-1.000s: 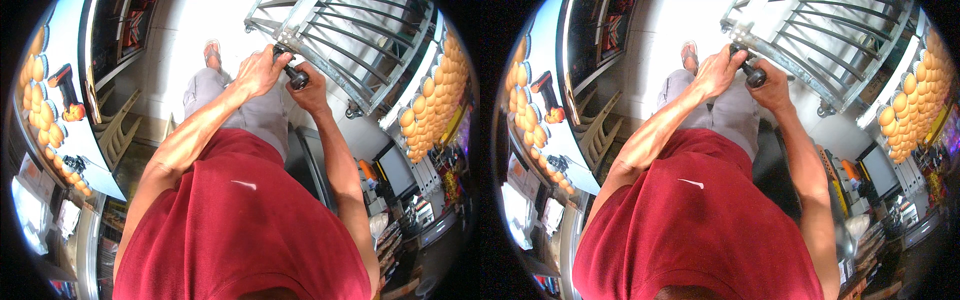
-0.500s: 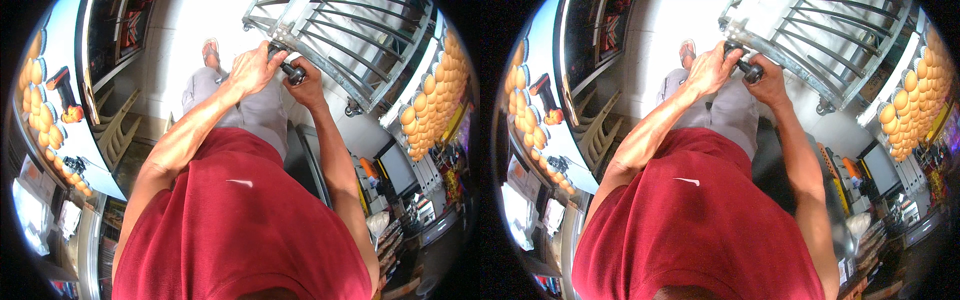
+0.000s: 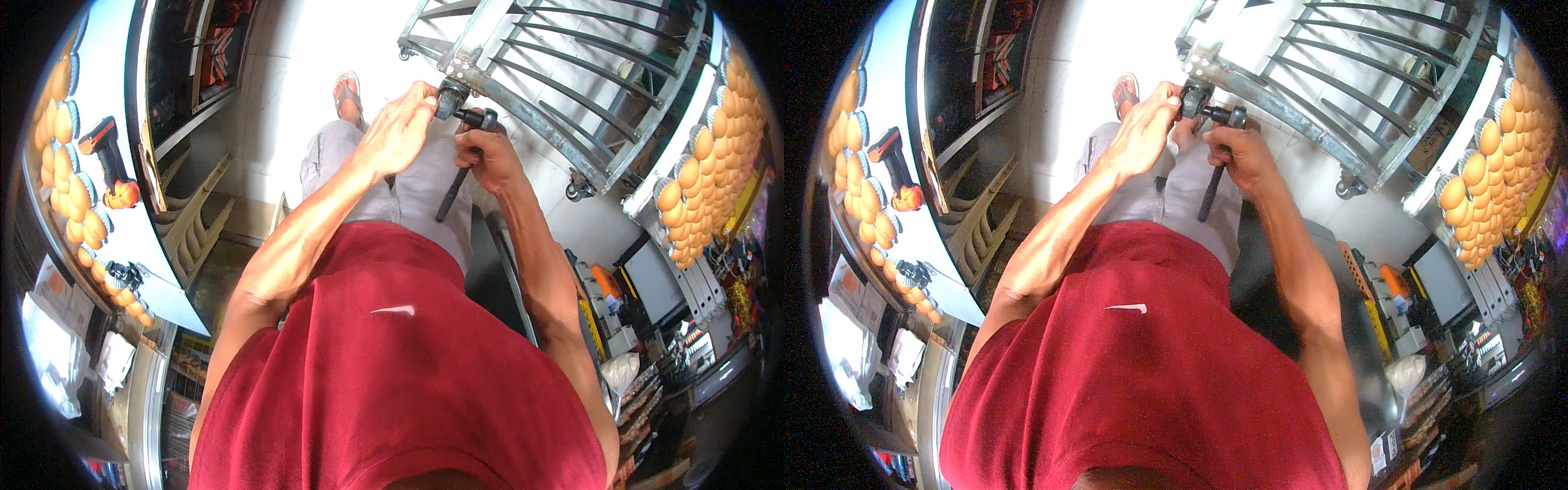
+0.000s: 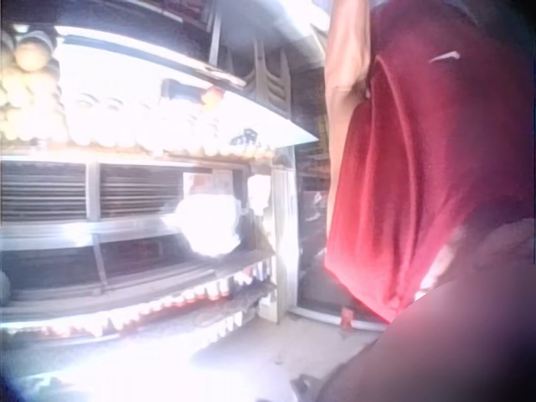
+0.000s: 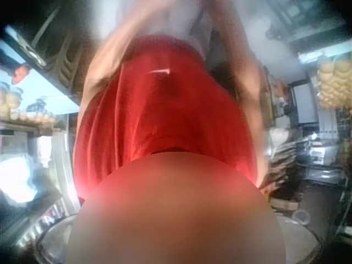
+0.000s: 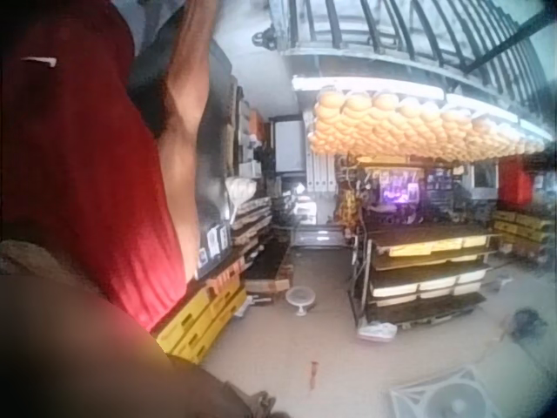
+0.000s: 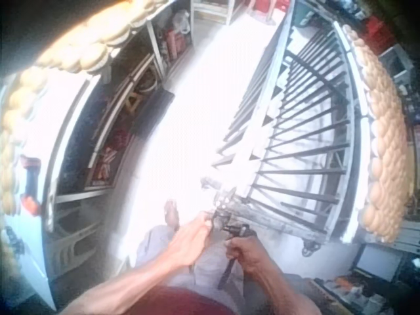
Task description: The person removes baking trays from a metal rack and then repairs the rack's wheels. They use a wrench and a cordless drill to remove a broken wheel, inspect the axle, and install a new wheel onto the metal frame.
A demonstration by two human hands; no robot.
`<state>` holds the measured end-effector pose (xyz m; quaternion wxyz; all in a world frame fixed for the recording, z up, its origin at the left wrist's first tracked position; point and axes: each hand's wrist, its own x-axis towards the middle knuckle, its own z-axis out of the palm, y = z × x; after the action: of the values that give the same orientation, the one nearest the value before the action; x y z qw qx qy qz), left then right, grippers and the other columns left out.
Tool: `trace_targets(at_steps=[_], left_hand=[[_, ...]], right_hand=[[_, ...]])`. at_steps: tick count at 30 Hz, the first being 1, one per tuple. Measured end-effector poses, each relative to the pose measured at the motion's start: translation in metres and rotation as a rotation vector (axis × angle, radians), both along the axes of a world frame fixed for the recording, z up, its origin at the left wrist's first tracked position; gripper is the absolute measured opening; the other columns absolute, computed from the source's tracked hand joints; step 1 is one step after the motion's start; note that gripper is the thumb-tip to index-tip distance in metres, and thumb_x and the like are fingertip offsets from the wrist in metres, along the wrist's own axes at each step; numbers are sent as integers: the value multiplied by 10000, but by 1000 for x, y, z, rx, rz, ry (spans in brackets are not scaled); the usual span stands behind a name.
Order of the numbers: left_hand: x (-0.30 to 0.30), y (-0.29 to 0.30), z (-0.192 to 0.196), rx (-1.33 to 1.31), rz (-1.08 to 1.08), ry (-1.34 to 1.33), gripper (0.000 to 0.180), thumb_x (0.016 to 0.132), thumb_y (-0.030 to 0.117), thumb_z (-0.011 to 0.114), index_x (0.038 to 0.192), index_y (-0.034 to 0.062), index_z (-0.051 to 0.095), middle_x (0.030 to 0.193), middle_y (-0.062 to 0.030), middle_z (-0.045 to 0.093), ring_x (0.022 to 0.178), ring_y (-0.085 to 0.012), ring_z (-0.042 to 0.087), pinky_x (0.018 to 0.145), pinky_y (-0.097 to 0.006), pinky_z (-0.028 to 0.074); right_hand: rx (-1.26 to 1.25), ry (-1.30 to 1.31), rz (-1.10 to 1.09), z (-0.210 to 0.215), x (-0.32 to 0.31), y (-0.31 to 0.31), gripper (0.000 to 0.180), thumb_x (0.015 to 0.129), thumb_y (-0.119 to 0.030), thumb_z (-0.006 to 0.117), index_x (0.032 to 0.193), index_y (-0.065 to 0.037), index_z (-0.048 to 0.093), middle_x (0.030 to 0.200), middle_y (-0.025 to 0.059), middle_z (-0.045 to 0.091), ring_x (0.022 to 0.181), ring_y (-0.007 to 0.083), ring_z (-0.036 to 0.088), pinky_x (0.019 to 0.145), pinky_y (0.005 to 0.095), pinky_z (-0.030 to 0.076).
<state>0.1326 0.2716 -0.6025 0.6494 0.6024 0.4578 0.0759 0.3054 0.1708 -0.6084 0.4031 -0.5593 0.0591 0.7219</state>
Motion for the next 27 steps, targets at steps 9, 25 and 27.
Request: trace_targets(at_steps=[9,25,27], left_hand=[[-9,-2,-20,151,50,-53,281,993,120,500,1240,5,571,1110,-176,611,935,-269,619,808,-365,480],[-18,18,-28,369,-152,-20,199,1023,209,509,1099,35,568,918,-163,641,861,-349,643,770,-424,495],[-16,22,-32,408,-208,-13,186,1027,201,502,1090,38,566,905,-162,626,871,-355,632,779,-427,488]], right_hand=[[-8,214,-61,-18,6,-2,71,878,-119,623,859,-77,568,675,-12,486,481,58,351,503,258,313],[-15,522,-179,-27,5,11,125,934,-193,601,916,-73,629,692,12,510,432,34,331,455,228,310],[13,509,-178,-31,6,8,115,933,-185,598,912,-73,615,689,15,503,437,37,333,461,229,313]])
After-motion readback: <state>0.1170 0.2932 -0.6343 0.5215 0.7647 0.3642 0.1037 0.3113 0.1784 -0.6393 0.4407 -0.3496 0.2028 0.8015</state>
